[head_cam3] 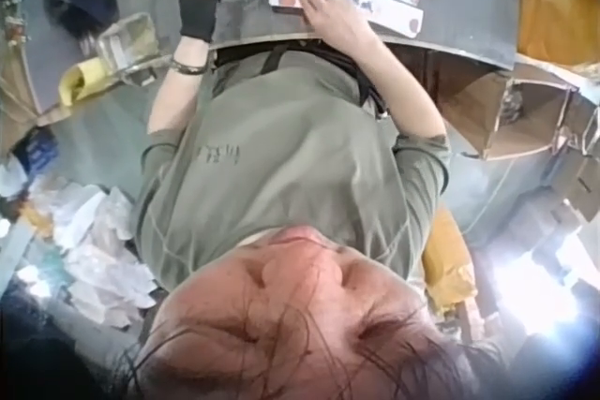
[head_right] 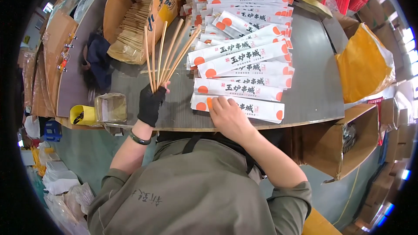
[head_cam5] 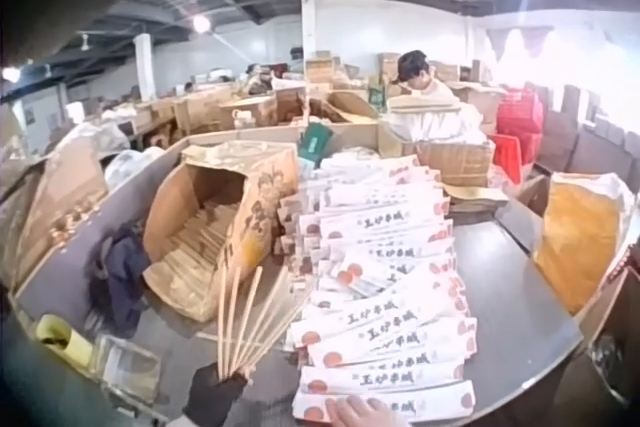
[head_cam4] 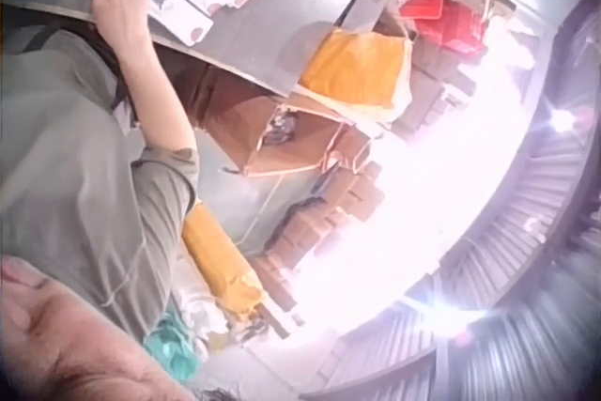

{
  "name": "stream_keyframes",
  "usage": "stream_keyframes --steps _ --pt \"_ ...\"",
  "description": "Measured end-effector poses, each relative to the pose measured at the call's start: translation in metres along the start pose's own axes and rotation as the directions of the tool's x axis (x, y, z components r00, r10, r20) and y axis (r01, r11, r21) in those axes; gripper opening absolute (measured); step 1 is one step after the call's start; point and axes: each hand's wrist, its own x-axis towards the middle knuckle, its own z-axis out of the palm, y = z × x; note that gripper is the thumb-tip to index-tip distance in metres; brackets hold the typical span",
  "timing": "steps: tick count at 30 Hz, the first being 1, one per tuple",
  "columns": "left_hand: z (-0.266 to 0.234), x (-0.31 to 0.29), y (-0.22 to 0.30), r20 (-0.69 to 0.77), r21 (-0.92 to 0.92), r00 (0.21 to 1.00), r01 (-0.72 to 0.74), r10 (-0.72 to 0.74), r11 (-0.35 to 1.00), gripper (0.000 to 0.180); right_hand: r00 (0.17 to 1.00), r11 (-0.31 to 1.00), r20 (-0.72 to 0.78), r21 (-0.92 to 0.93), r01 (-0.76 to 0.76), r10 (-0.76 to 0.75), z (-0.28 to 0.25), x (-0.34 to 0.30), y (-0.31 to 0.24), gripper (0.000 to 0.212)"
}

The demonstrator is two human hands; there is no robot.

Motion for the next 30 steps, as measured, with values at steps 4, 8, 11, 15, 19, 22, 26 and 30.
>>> stream_keyframes --steps 4,8,11,15,19,22,26,30 --pt "0.0 -0.011 -0.012 -0.08 -0.119 0.993 0.073 -0.083 0.99 0.019 0.983 0.989 -0.178 0.147 -0.011 0.038 0.014 -0.011 -0.002 0.041" --pt "-0.013 -0.022 -0.01 -0.063 -0.082 0.995 0.068 -0.073 0.994 0.018 0.906 0.904 -0.325 0.41 -0.123 0.271 0.014 -0.01 -0.003 0.022" --pt "-0.03 -0.025 -0.006 0.005 -0.026 0.999 0.045 -0.044 0.999 0.018 0.849 0.731 -0.192 0.62 -0.284 0.493 0.002 -0.006 0.008 0.016" --pt "-0.047 -0.028 0.004 0.117 0.099 0.992 -0.055 0.043 0.994 0.016 0.686 0.287 0.142 0.834 -0.472 0.714 -0.029 0.004 0.028 0.025" --pt "-0.063 -0.027 0.017 0.217 0.29 0.976 -0.068 0.004 0.955 0.017 0.763 0.376 0.089 0.83 -0.413 0.641 -0.046 0.007 0.034 0.023" --pt "-0.066 -0.022 0.031 0.256 0.399 0.966 -0.128 0.024 0.908 0.022 0.886 0.637 0.052 0.675 -0.371 0.461 -0.051 0.0 0.039 0.021" --pt "-0.016 -0.024 0.042 0.249 -0.09 0.947 -0.185 0.202 0.979 0.024 0.932 0.933 -0.331 0.358 -0.024 0.151 -0.048 0.031 0.006 0.018" --pt "0.041 -0.021 0.042 0.164 -0.348 0.958 -0.166 0.234 0.923 0.024 0.942 0.977 -0.333 0.21 0.034 0.038 -0.036 0.057 0.004 0.024"
